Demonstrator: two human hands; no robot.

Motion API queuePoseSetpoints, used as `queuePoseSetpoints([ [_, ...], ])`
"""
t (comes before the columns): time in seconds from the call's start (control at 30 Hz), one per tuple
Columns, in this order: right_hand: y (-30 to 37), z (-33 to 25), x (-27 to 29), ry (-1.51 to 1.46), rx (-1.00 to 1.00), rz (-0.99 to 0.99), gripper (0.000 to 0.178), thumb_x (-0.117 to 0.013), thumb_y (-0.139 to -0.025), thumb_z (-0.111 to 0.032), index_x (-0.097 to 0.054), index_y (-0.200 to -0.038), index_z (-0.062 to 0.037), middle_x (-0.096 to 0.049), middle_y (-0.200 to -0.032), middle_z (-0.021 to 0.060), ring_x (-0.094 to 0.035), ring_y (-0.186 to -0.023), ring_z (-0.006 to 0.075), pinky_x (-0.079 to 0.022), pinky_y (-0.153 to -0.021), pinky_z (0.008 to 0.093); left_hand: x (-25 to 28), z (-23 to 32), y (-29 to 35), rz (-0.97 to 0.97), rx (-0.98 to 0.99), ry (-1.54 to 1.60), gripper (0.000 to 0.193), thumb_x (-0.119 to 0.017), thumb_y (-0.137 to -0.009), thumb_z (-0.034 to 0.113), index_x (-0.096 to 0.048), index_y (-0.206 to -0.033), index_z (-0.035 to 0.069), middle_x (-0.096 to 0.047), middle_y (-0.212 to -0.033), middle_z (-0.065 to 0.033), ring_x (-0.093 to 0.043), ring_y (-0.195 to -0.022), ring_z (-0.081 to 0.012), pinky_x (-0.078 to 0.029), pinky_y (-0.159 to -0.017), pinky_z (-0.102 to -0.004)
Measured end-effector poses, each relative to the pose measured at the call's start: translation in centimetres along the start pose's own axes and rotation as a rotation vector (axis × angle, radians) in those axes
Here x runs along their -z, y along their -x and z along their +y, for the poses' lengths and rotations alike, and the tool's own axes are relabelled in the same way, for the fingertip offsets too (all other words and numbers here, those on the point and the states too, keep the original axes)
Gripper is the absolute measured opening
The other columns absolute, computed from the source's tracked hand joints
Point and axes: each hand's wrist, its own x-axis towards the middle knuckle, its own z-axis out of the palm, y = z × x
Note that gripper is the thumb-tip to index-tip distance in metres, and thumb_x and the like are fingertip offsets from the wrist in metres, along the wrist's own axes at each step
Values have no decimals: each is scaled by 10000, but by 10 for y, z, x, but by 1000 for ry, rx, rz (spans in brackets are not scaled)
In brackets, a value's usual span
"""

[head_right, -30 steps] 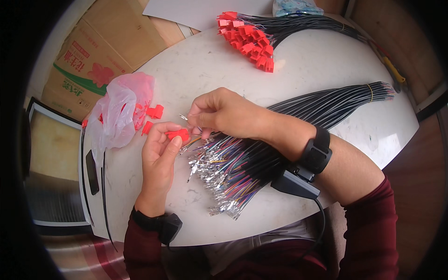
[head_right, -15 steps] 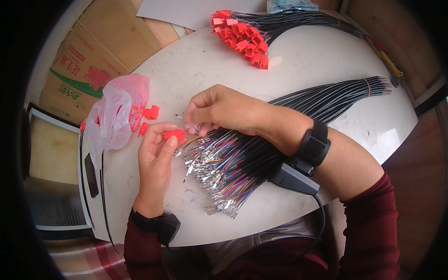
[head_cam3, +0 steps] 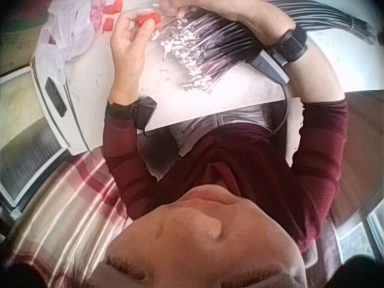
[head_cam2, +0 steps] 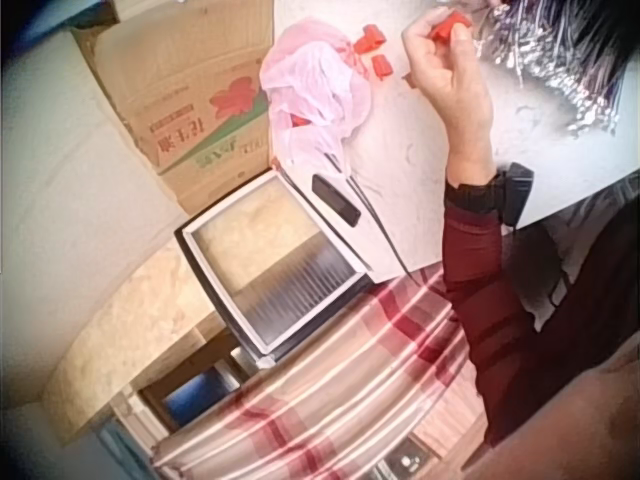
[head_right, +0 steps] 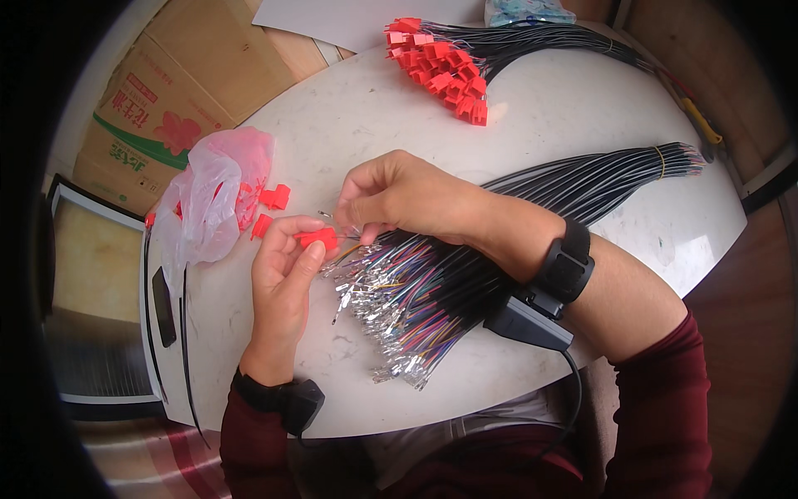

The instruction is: The person is manually inserting small electrical wires into red plastic connectors to assemble wire harnesses.

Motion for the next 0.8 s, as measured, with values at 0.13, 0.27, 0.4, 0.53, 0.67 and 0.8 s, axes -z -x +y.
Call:
queuePoseSetpoints([
  [0.13,0,0,2,81,1,-6,124,-623,-954,-103,-682,-959,6,-696,-876,40,-623,-708,81,-480,-654,199,-2,-1,-1,8,-5,20,213,-585,-981,68,-543,-1179,0,-626,-1056,-70,-597,-974,-106,-475,-861,-252],
  [0.27,-1,-1,1,105,17,-9,125,-612,-959,-105,-671,-952,5,-694,-878,45,-622,-711,87,-483,-662,206,1,1,0,-6,9,-12,228,-579,-977,71,-526,-1187,-1,-608,-1113,-101,-611,-1042,-150,-502,-940,-317],
  [0.4,0,0,2,99,3,5,120,-600,-964,-100,-656,-951,6,-691,-885,52,-627,-727,94,-485,-664,208,-2,0,0,-8,-4,14,214,-578,-975,58,-536,-1178,2,-616,-1086,-82,-604,-1009,-127,-486,-900,-282],
  [0.53,0,-1,2,94,-7,3,121,-583,-971,-95,-654,-954,2,-690,-885,49,-631,-732,95,-477,-656,206,-2,1,-1,-7,-21,25,208,-581,-974,49,-547,-1174,2,-623,-1062,-67,-595,-982,-107,-469,-860,-250],
  [0.67,0,-2,0,124,-13,9,123,-583,-973,-99,-654,-949,-1,-690,-887,43,-632,-732,91,-464,-645,202,-2,2,0,-10,-21,42,203,-582,-976,52,-546,-1170,4,-624,-1064,-68,-595,-983,-104,-468,-861,-251],
  [0.8,0,-1,-1,113,-9,33,127,-585,-978,-109,-655,-947,-7,-687,-886,35,-612,-722,79,-453,-642,200,-1,1,0,0,-12,8,247,-579,-983,72,-552,-1213,-13,-631,-1090,-86,-605,-999,-120,-477,-886,-266],
])
